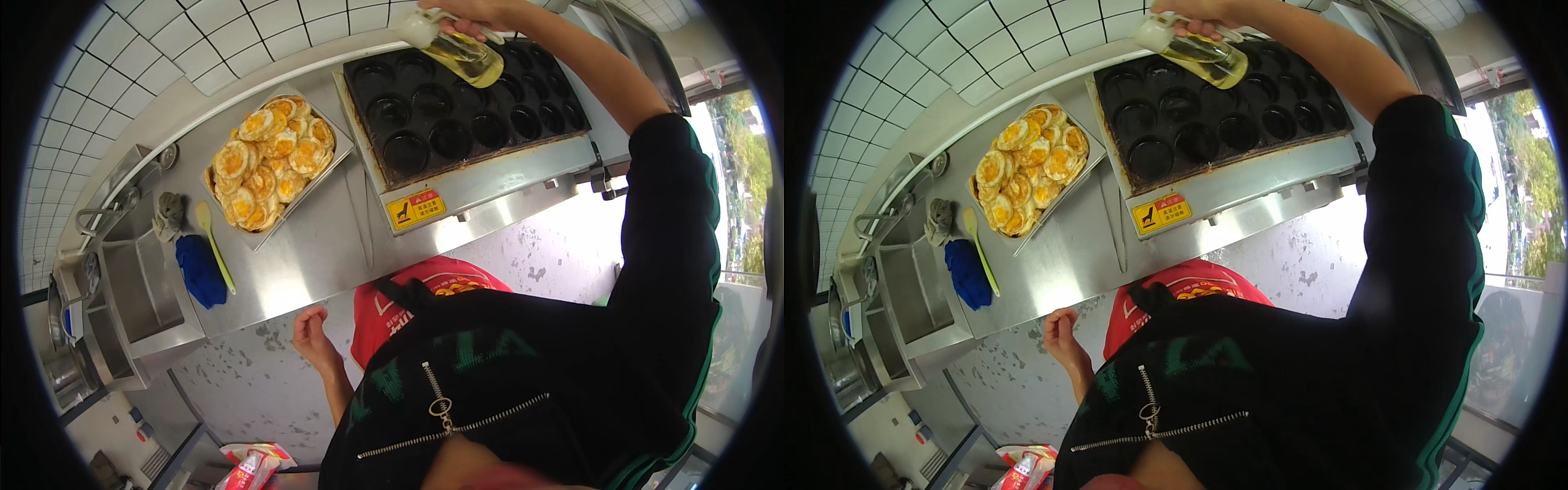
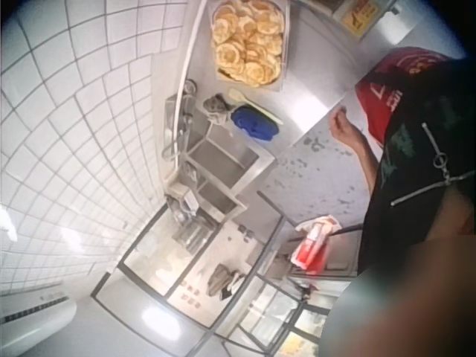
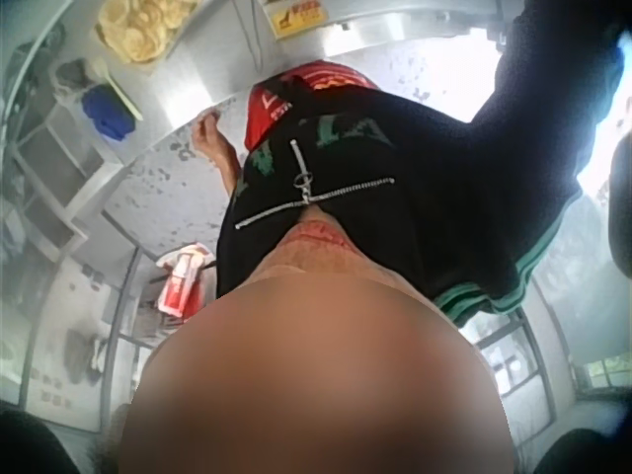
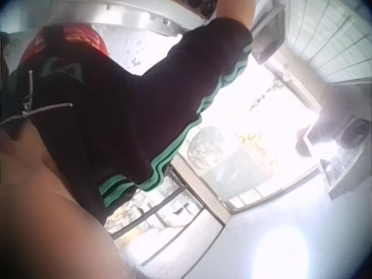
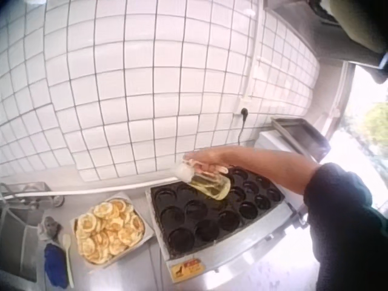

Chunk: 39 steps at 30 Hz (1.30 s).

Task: The person pours oil into a takoyaki pan, moves a tray of cooked takoyaki, and cleans the stainless steel counter and sink area with cloths. The person then walks toward the dining area.

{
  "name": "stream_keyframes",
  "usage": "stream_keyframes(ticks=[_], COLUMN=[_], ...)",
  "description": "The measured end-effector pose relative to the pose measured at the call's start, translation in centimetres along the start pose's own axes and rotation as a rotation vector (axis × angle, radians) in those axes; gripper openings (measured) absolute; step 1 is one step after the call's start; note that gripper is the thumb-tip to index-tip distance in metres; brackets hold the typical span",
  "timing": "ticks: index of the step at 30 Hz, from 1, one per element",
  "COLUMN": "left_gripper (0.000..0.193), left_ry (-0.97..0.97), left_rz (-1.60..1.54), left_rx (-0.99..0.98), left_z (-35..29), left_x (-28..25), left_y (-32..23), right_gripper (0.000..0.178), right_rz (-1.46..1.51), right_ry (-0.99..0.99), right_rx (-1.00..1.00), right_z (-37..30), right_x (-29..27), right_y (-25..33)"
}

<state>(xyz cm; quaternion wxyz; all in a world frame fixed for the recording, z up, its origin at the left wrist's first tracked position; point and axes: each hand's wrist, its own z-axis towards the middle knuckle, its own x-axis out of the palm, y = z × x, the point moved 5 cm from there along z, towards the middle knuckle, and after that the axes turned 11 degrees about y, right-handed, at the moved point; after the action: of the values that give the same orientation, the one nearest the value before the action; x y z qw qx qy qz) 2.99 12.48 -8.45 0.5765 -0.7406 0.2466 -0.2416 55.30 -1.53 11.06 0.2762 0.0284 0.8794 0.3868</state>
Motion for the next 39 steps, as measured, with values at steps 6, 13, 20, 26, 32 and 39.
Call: stream_keyframes(ticks=[6, 13, 20, 26, 32, 39], left_gripper=[0.01, 0.01, 0.01, 0.009, 0.01, 0.01], left_ry=[-0.007, 0.039, 0.154, 0.179, 0.196, 0.199], left_rz=[0.008, 0.025, 0.0, 0.025, 0.034, 0.033], left_rx=[-0.015, -0.018, -0.007, -0.019, 0.001, 0.019], left_z=[1.7, 4.3, 6.8, 8.0, 7.5, 6.1], left_x=[-2.7, -5.8, -6.5, -8.1, -9.9, -10.0], left_y=[-0.5, -0.7, -0.9, -1.3, -1.4, -1.0], right_gripper=[0.046, 0.044, 0.05, 0.04, 0.039, 0.043], right_rz=[-0.125, 0.084, -0.131, -0.273, -0.108, 0.125], right_ry=[0.177, 0.351, 0.095, 0.269, 0.285, 0.173], right_rx=[0.035, 0.164, 0.134, -0.002, 0.182, 0.093], right_z=[2.2, 0.9, -0.2, 1.5, 2.4, -4.4], right_x=[4.4, 8.0, 10.2, 10.4, 11.6, 10.7], right_y=[3.8, 2.8, 3.6, 4.0, 1.5, 0.1])
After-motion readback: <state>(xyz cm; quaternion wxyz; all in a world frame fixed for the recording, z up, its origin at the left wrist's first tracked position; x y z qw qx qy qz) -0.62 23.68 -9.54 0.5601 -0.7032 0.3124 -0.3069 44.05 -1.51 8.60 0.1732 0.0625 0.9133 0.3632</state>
